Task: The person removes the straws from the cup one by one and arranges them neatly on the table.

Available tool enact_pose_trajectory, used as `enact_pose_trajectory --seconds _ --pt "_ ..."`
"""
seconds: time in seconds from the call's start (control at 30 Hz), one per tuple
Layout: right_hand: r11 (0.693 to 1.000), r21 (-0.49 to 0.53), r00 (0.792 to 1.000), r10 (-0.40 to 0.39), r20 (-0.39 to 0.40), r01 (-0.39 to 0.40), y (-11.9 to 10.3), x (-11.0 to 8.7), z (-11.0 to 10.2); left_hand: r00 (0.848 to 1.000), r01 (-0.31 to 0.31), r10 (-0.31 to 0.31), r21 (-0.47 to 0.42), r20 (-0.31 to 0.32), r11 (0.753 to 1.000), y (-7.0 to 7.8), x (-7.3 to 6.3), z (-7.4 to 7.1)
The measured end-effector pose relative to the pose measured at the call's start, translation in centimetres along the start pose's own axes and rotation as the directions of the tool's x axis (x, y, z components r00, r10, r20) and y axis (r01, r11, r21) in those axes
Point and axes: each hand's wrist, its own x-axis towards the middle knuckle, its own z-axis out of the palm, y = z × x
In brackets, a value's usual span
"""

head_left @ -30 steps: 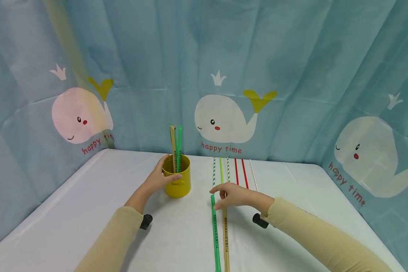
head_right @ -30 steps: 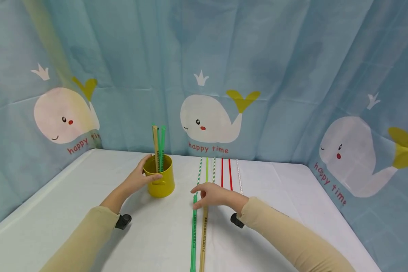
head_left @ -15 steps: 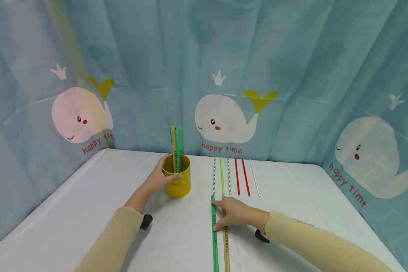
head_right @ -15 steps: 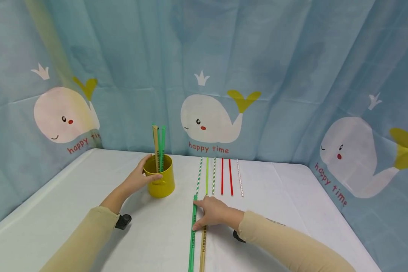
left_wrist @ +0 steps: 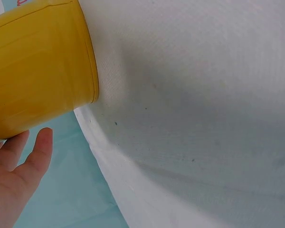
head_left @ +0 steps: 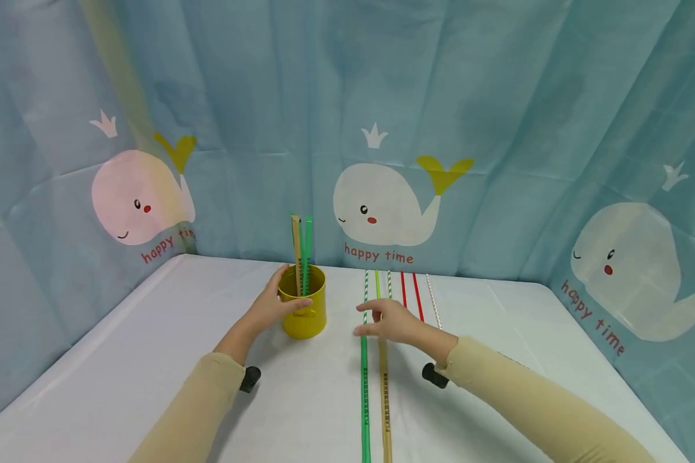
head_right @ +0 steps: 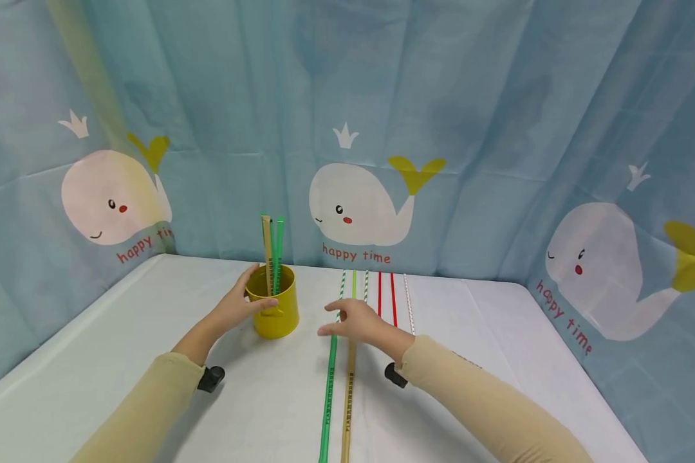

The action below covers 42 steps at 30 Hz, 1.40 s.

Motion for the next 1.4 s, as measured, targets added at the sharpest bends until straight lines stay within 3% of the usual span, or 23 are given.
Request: enact_pose_trajectory --seconds 0.17,0.37,0.57,0.77,0.9,1.2,1.4 --pt "0.984 0.175 0.993 0.049 -0.108 -0.029 -1.6 3.2 -0.6 1.000 0.014 -0.013 0.020 -0.016 1.000 0.0 -0.1 0.0" --pt "0.950 0.309 0.984 0.092 -0.152 -0.041 -3.4 6.9 0.4 0.999 0.024 -0.023 0.029 -0.029 0.999 0.0 -0.1 0.2" --pt "0.931 0.355 0.984 0.131 -0.122 -0.080 -5.4 10.4 1.8 1.000 0.013 -0.013 0.014 -0.029 1.000 -0.2 -0.3 0.2" --pt "0.945 0.315 0.985 0.130 -0.117 -0.087 -6.4 12.8 2.9 0.999 0.016 -0.016 0.013 -0.049 1.000 0.0 -0.5 0.4" --pt "0.952 0.294 0.981 0.133 -0.140 -0.087 -6.6 13.4 3.0 0.998 0.013 -0.012 0.019 -0.055 1.000 0.2 -0.4 0.5" --pt "0.969 0.239 0.965 0.122 -0.232 -0.065 -6.7 12.7 2.5 0.998 0.014 -0.012 0.045 -0.054 0.999 0.4 -0.5 0.6" --pt "0.963 0.269 0.961 0.102 -0.258 -0.030 -5.9 12.2 2.6 0.999 0.013 -0.012 0.043 -0.041 0.999 0.3 -0.6 0.4"
